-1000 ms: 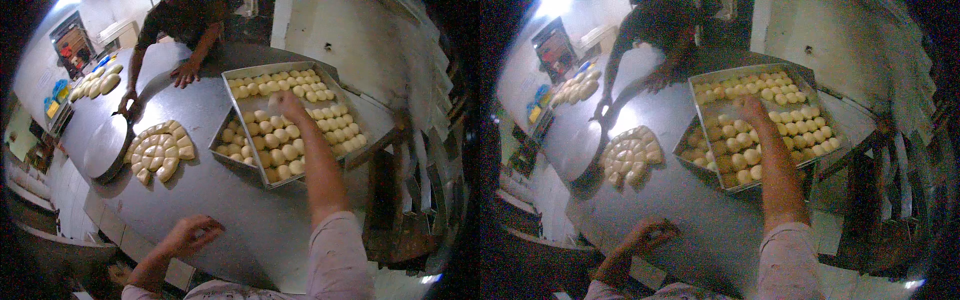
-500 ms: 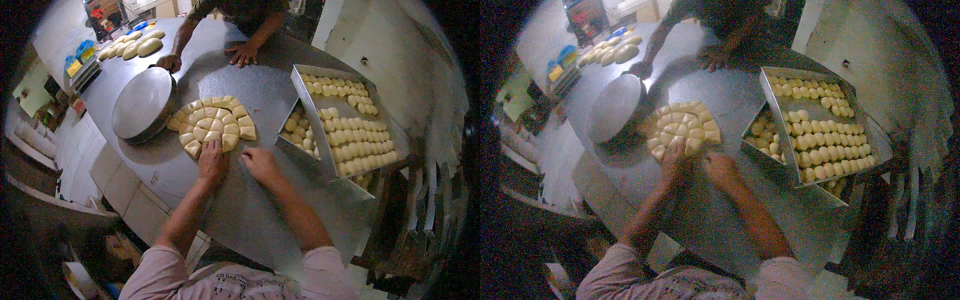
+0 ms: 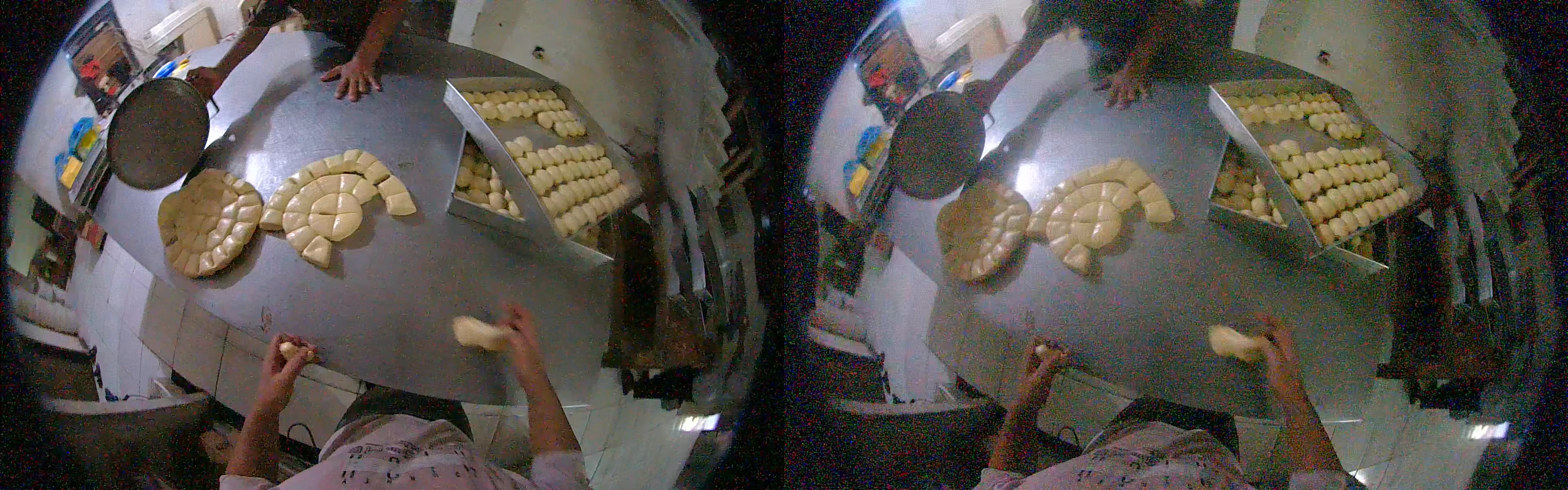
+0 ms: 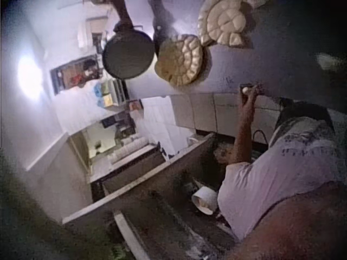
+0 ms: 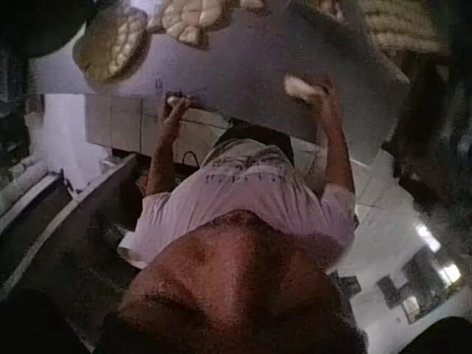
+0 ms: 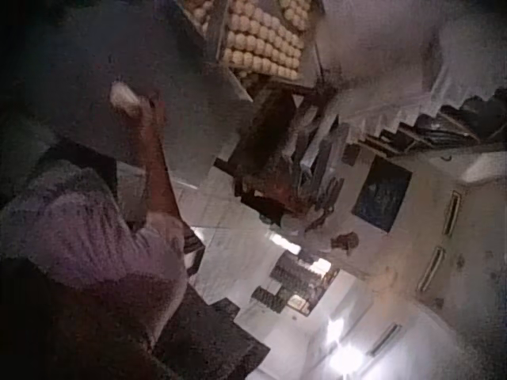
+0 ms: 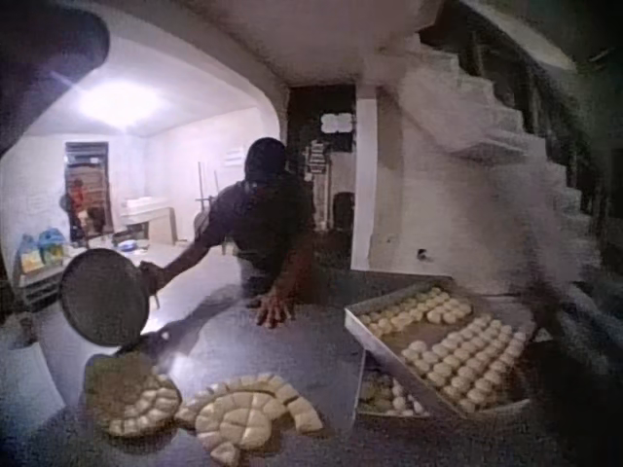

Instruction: The person shapes small pieces of dough by hand and places them in rows inside a rectangular metal baking pan on a stainless steel table.

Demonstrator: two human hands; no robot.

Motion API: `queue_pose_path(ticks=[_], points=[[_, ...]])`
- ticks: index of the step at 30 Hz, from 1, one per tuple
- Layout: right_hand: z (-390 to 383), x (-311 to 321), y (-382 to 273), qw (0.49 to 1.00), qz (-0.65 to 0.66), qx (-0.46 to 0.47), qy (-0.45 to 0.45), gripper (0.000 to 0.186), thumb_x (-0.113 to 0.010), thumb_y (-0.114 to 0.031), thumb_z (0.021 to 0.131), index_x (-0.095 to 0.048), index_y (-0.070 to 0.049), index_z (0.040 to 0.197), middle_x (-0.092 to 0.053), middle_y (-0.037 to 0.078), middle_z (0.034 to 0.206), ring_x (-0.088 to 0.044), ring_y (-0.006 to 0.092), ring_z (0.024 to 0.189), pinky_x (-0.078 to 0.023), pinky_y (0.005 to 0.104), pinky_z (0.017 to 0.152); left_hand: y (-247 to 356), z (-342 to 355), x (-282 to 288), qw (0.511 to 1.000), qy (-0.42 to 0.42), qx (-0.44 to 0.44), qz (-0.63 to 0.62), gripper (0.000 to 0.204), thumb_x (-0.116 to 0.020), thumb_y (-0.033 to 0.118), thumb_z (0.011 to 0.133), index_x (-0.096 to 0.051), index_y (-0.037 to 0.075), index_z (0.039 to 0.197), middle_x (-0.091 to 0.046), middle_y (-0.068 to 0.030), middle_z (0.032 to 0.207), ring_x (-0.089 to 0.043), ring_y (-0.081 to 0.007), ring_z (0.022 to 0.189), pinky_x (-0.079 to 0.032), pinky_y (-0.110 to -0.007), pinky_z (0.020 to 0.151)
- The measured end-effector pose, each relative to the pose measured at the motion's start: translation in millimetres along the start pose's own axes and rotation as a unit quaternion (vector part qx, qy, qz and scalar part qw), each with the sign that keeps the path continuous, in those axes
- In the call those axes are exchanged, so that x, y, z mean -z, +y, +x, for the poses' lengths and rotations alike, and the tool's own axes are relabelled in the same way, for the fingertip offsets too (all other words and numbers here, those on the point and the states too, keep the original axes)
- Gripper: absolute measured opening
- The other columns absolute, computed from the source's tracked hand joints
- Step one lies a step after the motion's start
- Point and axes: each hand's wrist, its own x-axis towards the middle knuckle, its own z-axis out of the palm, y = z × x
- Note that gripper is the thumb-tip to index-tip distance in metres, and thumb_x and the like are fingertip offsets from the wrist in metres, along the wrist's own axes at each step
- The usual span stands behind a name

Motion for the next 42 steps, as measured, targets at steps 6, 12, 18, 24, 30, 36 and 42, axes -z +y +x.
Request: queue_pose_path(ticks=[6,12,18,24,30,36,42], points=[[-39.8,52.1,-4.2,0.984,-0.024,-0.073,0.162,0.031,-0.041,-0.018,0.084,-0.053,-0.005,0.11,-0.056,0.006,0.101,-0.052,0.0153,0.093,-0.042,0.0294,0.081,-15.5,53.0,-13.8,0.956,-0.154,-0.021,0.25,0.023,-0.065,0.014,0.08,-0.044,0.009,0.087,-0.046,-0.0007,0.085,-0.047,-0.0058,0.077,-0.041,-0.021,0.064],[-2.4,-5.3,-69.4,0.997,0.043,0.036,-0.047,0.032,-0.038,-0.019,0.084,-0.054,-0.004,0.107,-0.058,0.004,0.093,-0.053,0.0116,0.082,-0.044,0.0259,0.074,5.6,61.7,-171.2,0.932,-0.321,-0.082,0.147,0.03,-0.064,0.019,0.08,-0.055,0.003,0.104,-0.057,-0.0012,0.083,-0.052,-0.0104,0.075,-0.043,-0.024,0.066],[-5.3,57.8,-18.1,0.964,0.159,0.074,0.198,0.035,-0.038,-0.02,0.084,-0.053,-0.006,0.112,-0.054,0.005,0.095,-0.052,0.0134,0.085,-0.043,0.0277,0.073,-1.3,105.6,-161.1,0.881,-0.295,-0.004,0.371,0.037,-0.061,0.021,0.082,-0.052,0.006,0.114,-0.056,-0.0126,0.103,-0.056,-0.0187,0.088,-0.045,-0.029,0.075],[-22.1,73.1,63.1,0.797,-0.565,0.118,0.176,0.045,-0.047,-0.041,0.085,-0.049,-0.009,0.117,-0.05,0.017,0.107,-0.047,0.034,0.099,-0.034,0.0462,0.09,-2.4,130.3,-94.6,0.89,-0.111,-0.225,0.38,0.043,-0.06,0.021,0.081,-0.047,0.008,0.12,-0.052,-0.0105,0.107,-0.051,-0.0212,0.09,-0.042,-0.033,0.077],[39.2,37.8,26.3,0.827,-0.455,0.203,0.259,0.03,-0.059,-0.026,0.079,-0.051,-0.007,0.102,-0.052,0.013,0.089,-0.048,0.0311,0.088,-0.036,0.0448,0.082,4.3,95.0,-105.6,0.968,-0.148,-0.086,0.183,0.025,-0.052,0.006,0.085,-0.045,0.008,0.109,-0.051,-0.0046,0.097,-0.046,-0.0124,0.087,-0.039,-0.025,0.075],[36.4,123.6,58.0,0.813,-0.496,0.135,0.274,0.022,-0.062,-0.024,0.076,-0.053,-0.007,0.086,-0.055,0.012,0.087,-0.05,0.0308,0.085,-0.039,0.0451,0.078,5.9,74.9,-102.9,0.985,-0.089,-0.032,0.141,0.016,-0.057,0.005,0.082,-0.043,0.011,0.081,-0.042,0.0024,0.075,-0.04,-0.0064,0.066,-0.035,-0.021,0.057],[50.1,76.3,57.8,0.848,-0.398,0.281,0.208,0.021,-0.061,-0.023,0.075,-0.053,-0.005,0.083,-0.054,0.014,0.083,-0.049,0.0325,0.084,-0.039,0.045,0.076,-12.5,78.0,-139.7,0.96,-0.141,-0.026,0.239,0.028,-0.062,-0.002,0.074,-0.038,0.012,0.071,-0.034,0.0043,0.067,-0.034,-0.0052,0.06,-0.034,-0.021,0.053]])
